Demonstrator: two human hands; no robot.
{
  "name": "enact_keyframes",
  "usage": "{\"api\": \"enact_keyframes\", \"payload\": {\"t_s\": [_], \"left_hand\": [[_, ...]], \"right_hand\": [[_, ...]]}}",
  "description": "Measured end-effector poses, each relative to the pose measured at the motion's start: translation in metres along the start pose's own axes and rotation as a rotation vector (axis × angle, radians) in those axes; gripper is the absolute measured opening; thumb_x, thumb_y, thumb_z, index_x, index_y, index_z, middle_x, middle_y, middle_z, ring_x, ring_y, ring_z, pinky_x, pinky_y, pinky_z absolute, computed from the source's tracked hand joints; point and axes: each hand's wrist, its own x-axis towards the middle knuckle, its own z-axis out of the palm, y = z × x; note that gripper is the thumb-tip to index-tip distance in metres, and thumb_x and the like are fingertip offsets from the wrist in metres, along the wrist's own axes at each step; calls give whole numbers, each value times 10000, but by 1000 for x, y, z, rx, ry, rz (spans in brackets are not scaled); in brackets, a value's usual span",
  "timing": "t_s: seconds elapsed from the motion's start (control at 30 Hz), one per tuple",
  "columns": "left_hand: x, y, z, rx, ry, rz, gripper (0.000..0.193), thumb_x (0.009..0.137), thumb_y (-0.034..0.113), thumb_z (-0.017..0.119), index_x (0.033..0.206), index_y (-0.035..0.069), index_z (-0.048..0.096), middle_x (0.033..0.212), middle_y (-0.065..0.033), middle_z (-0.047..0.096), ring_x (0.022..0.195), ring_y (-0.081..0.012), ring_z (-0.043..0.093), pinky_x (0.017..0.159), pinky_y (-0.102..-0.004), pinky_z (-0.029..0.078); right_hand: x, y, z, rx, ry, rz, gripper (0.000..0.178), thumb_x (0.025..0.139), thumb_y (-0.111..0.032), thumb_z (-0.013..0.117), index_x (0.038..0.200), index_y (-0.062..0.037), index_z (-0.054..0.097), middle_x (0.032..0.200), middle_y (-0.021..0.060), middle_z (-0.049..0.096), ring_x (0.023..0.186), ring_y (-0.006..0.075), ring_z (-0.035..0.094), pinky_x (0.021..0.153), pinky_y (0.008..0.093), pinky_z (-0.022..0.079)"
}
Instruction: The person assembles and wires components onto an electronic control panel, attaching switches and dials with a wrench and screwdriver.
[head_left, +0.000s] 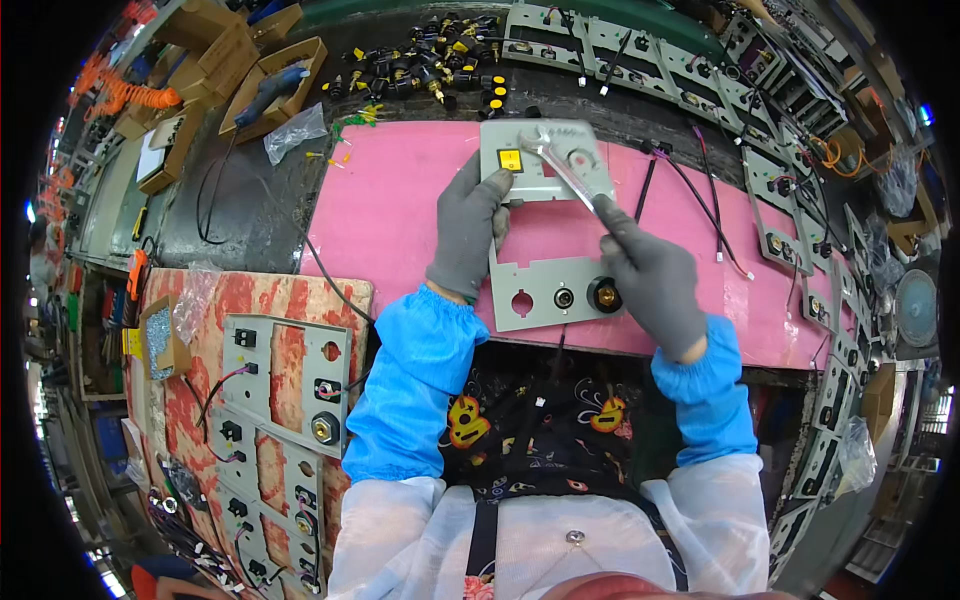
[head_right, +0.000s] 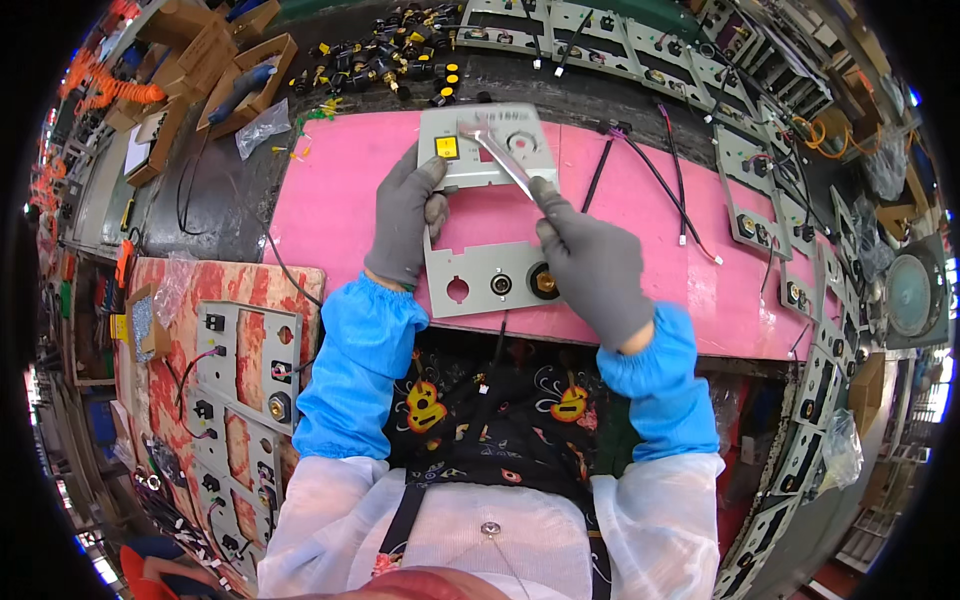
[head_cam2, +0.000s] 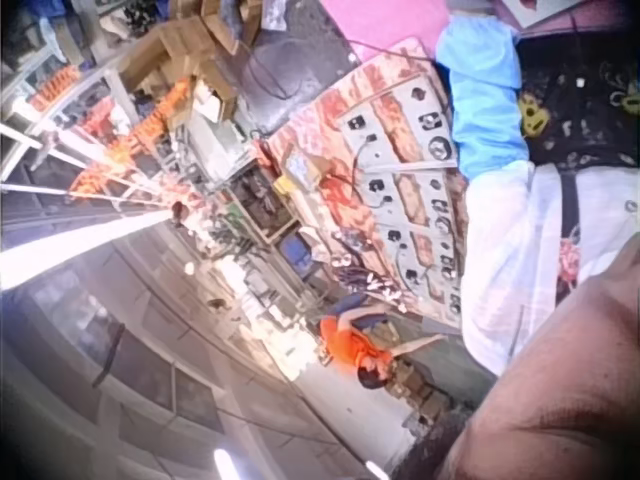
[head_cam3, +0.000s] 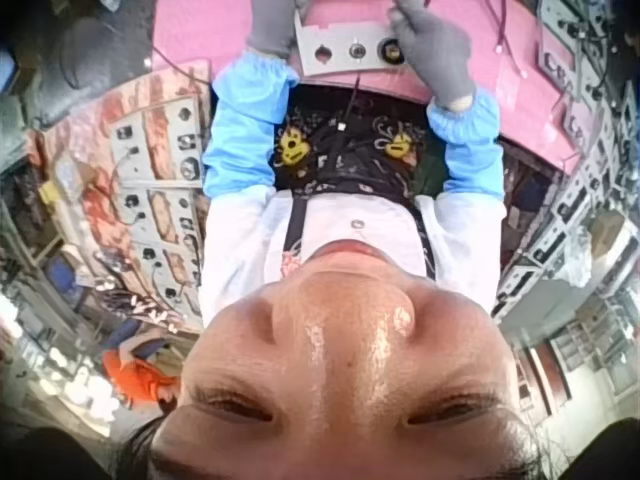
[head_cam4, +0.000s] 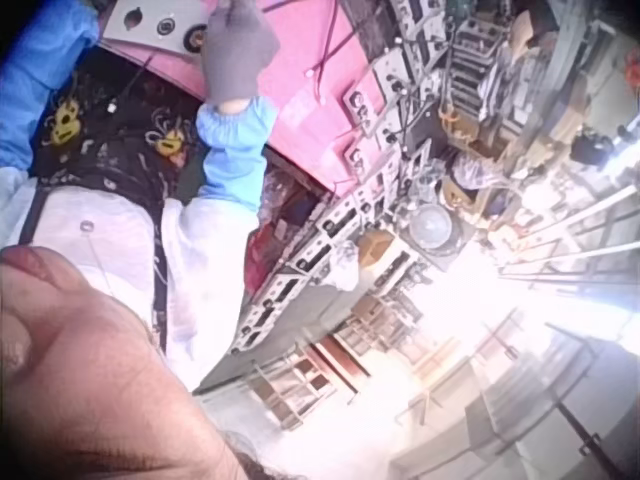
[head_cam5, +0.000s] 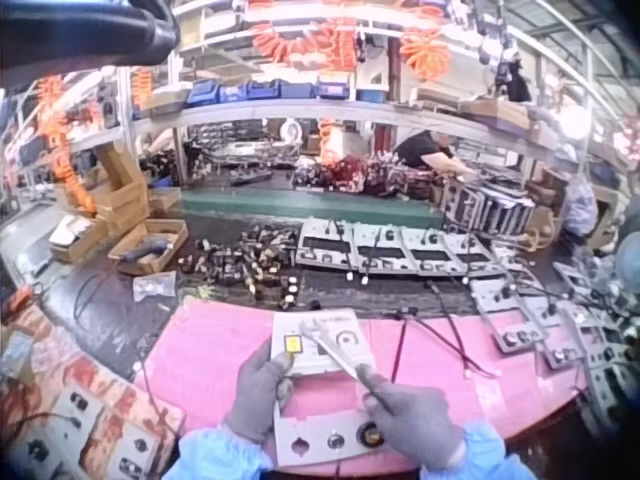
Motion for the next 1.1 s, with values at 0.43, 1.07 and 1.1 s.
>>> {"api": "enact_keyframes", "payload": {"t_s": [0.43,1.07,1.1], "left_hand": [[-2,1,-3,0,-12,-40,383,943,161,499,1306,41,519,735,23,555,456,6,362,388,-159,296],[0,-3,0,-19,47,35,266,935,223,514,1085,22,603,763,-12,587,516,-56,465,448,-212,372],[4,-9,2,-15,39,41,266,935,223,514,1085,22,603,763,-12,587,516,-56,465,448,-212,372]], "right_hand": [[-39,59,-18,-126,180,286,410,917,-278,587,1326,-266,561,663,131,608,561,156,583,554,338,453],[213,-125,122,-243,-506,-600,331,850,-156,572,1174,-142,643,1032,134,683,978,316,646,850,404,513],[228,-116,153,-207,-465,-604,348,832,-144,579,1174,-137,643,1049,157,676,995,330,641,860,412,509]]}}
